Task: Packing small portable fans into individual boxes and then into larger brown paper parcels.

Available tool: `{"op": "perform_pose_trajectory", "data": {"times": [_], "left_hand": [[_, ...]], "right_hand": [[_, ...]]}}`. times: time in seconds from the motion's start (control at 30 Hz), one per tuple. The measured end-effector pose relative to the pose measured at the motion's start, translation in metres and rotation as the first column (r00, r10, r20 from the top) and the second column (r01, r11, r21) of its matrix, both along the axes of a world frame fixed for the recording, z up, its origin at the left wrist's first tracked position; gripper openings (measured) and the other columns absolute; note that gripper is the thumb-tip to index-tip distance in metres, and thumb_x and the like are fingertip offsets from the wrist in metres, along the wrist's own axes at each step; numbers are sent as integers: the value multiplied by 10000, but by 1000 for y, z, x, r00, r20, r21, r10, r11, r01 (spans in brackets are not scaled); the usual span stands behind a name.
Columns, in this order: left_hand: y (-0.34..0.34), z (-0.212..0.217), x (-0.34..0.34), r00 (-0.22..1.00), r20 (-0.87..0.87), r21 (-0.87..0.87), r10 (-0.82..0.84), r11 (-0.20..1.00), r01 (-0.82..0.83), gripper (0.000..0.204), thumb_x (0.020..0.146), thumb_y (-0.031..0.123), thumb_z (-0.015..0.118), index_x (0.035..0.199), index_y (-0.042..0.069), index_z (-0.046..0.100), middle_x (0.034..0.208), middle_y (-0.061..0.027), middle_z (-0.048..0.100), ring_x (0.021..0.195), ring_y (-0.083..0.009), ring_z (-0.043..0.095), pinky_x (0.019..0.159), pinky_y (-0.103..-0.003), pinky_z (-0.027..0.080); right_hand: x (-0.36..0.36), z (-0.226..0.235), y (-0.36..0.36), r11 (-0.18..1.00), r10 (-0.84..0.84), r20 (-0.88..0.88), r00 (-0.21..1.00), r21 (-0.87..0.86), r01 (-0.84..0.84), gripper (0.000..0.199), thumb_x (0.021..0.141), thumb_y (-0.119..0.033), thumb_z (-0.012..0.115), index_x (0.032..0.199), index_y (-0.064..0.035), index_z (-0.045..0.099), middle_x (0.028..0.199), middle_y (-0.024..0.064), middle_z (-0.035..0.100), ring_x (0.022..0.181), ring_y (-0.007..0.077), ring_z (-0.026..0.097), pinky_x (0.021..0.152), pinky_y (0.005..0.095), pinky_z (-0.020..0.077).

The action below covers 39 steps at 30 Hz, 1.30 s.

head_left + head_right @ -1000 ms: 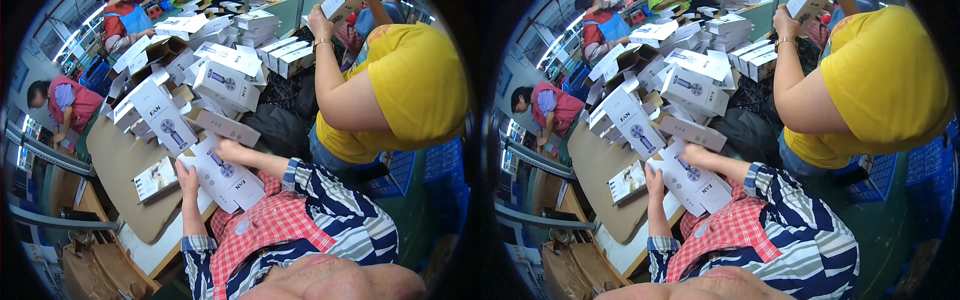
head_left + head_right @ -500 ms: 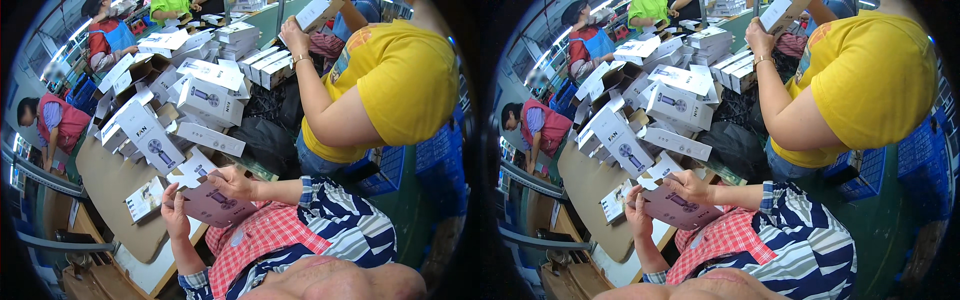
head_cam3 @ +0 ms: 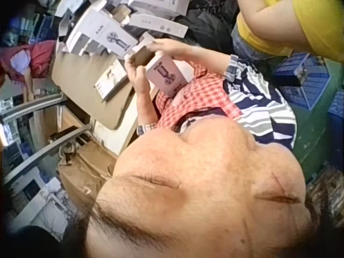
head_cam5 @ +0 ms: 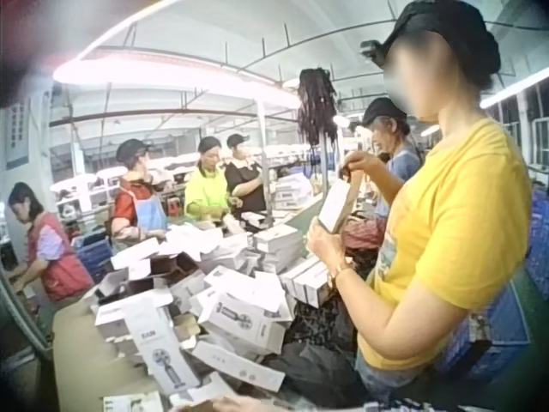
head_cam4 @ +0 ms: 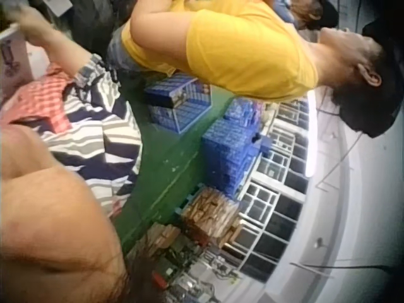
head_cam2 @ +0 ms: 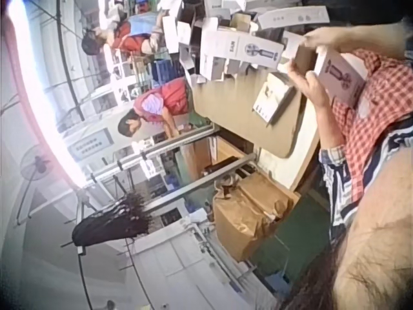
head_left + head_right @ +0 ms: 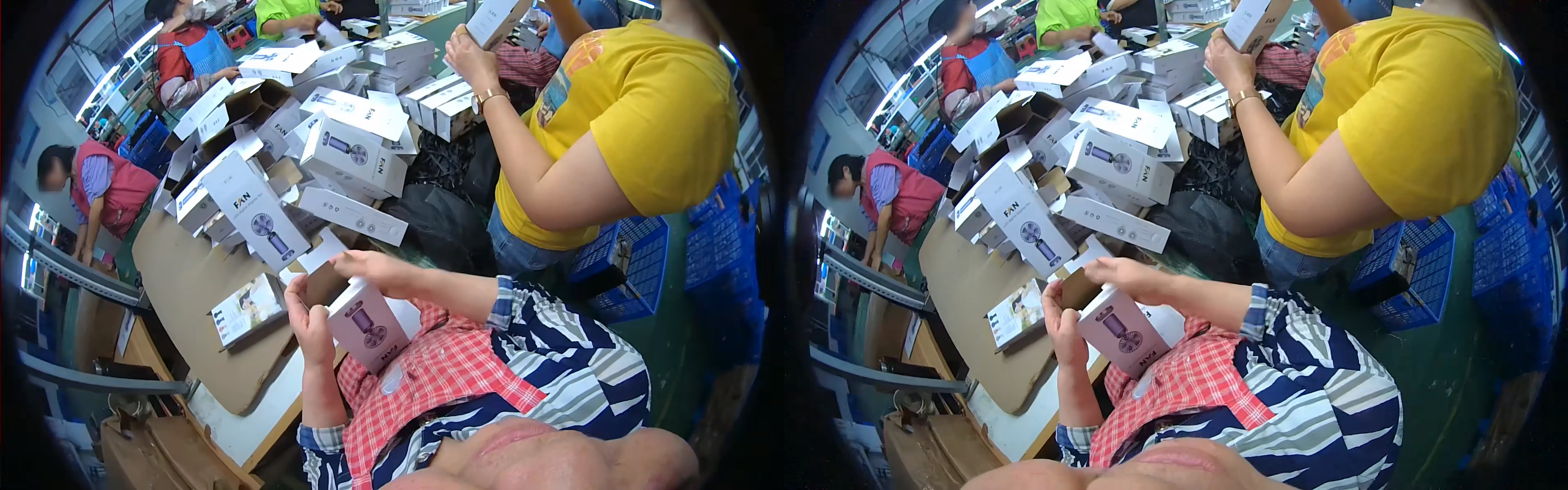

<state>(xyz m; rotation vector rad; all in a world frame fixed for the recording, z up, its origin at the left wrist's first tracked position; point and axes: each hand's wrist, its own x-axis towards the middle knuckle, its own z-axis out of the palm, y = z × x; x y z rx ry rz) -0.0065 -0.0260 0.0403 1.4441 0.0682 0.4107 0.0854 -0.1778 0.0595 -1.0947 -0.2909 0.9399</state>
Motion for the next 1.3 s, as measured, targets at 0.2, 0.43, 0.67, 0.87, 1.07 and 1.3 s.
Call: {"op": "perform_pose_trajectory", "data": {"times": [0.2,0.43,0.67,0.87,1.07,1.3], "left_hand": [[7,2,9,967,37,-305,-253,918,252,547,715,-69,358,1262,-40,359,1285,-170,424,1237,-281,369,1066,-361,255],[6,-8,3,948,-199,-527,-250,842,112,449,749,16,452,1194,-36,467,1176,-136,543,1057,-215,541,937,-324,423],[7,-3,5,937,-194,-520,-291,840,154,215,760,9,442,876,-58,610,1223,-204,527,1037,-240,544,916,-331,415],[21,-11,18,865,-323,-73,-385,921,383,219,831,95,450,912,-34,607,1299,-211,473,1126,-199,479,959,-312,343],[18,12,-17,891,-233,75,-390,906,416,293,811,84,629,1081,28,530,1386,-162,357,1232,-232,388,1009,-365,321],[44,10,-7,918,243,100,312,934,-344,183,892,13,460,1053,-15,543,1267,-138,459,1140,-229,458,955,-350,386]], "right_hand": [[14,-47,-7,997,80,-102,992,-2,-81,383,871,-211,539,1214,-42,516,1036,39,586,887,98,576,763,248,478],[17,-31,-10,995,100,226,969,0,-103,412,897,-199,522,1264,-13,498,1095,80,594,985,129,545,856,260,435],[47,-23,-16,927,372,655,657,-230,-295,385,861,-293,586,1122,-9,596,1026,132,627,883,178,604,804,276,469],[61,10,-6,673,733,540,414,-668,-319,389,778,-263,620,1034,28,582,868,168,619,741,244,622,590,330,497],[56,-11,-13,871,492,500,713,-268,-413,546,793,-292,631,1233,-5,487,1134,179,574,1010,262,578,850,334,471],[102,8,-3,970,231,744,627,-230,-84,639,748,-370,723,1235,-26,493,1054,101,605,867,135,581,739,272,477]]}}
